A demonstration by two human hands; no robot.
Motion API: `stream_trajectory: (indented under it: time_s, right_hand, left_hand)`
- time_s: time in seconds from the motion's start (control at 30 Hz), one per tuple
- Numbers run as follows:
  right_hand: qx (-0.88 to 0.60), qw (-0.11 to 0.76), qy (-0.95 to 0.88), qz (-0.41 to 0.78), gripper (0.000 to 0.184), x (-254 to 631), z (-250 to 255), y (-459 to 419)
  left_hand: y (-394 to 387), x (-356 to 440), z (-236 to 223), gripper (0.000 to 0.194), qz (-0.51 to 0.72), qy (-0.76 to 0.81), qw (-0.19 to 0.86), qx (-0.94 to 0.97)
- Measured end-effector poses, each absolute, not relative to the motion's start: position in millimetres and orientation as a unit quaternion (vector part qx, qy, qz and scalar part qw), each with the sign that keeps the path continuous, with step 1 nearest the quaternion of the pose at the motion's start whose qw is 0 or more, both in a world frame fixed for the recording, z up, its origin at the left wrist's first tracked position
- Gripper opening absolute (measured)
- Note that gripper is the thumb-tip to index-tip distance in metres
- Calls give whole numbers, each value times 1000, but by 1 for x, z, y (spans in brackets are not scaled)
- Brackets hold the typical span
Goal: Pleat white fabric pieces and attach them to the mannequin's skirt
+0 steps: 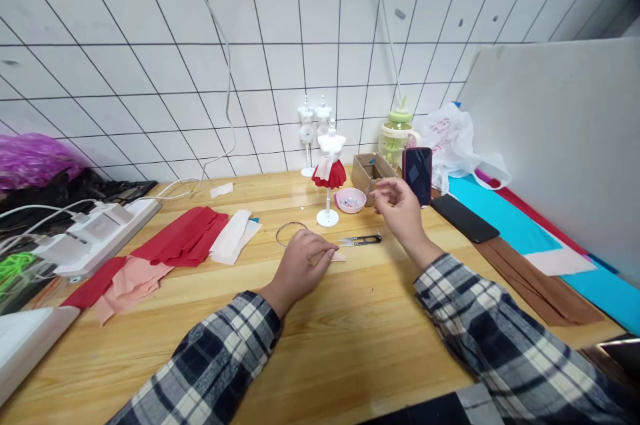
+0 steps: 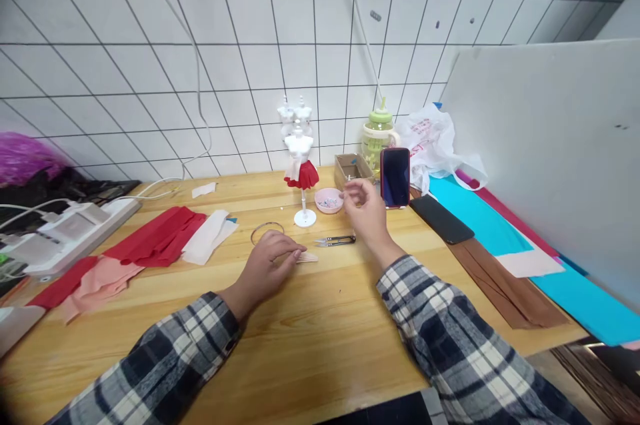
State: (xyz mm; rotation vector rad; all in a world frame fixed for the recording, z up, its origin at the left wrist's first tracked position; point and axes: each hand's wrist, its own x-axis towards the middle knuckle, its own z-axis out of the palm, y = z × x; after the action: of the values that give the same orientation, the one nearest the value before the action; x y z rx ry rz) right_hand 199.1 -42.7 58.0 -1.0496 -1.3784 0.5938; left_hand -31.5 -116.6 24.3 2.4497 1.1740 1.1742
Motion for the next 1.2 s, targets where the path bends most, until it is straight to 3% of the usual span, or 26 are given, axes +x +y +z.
stream_trajectory:
  time_s: [0.1, 0.2, 0.43, 0.53, 0.63, 0.73, 0.9, 1.2]
  right_hand:
    - [-511, 544, -655, 116, 19, 216, 74, -14]
    - [-564, 488, -664, 50, 22, 227, 83, 14]
    - [-567, 358, -737, 80, 34, 247, 76, 46]
    - [-545, 397, -738, 33, 33, 248, 69, 39]
    - [-536, 505, -676, -27, 28, 231, 62, 8]
    - [-492, 560, -662, 70, 25, 197, 49, -40]
    - [-386, 457, -765, 239, 12, 153, 33, -94]
    - [-394, 443, -756, 277, 9, 151, 33, -97]
  left_hand:
    - [-116, -33, 24, 17, 399, 396, 89, 822]
    - [-116, -34, 25, 18, 396, 397, 87, 823]
    - [-115, -33, 23, 18, 384, 400, 88, 828]
    - [-114, -33, 23, 18, 382, 400, 84, 828]
    - [-114, -34, 24, 18, 389, 401, 83, 825]
    - [-114, -34, 26, 17, 404, 402, 74, 818]
    - [-115, -33, 26, 14, 422, 410, 45, 808]
    - [-114, -33, 25, 13, 424, 412, 21, 807]
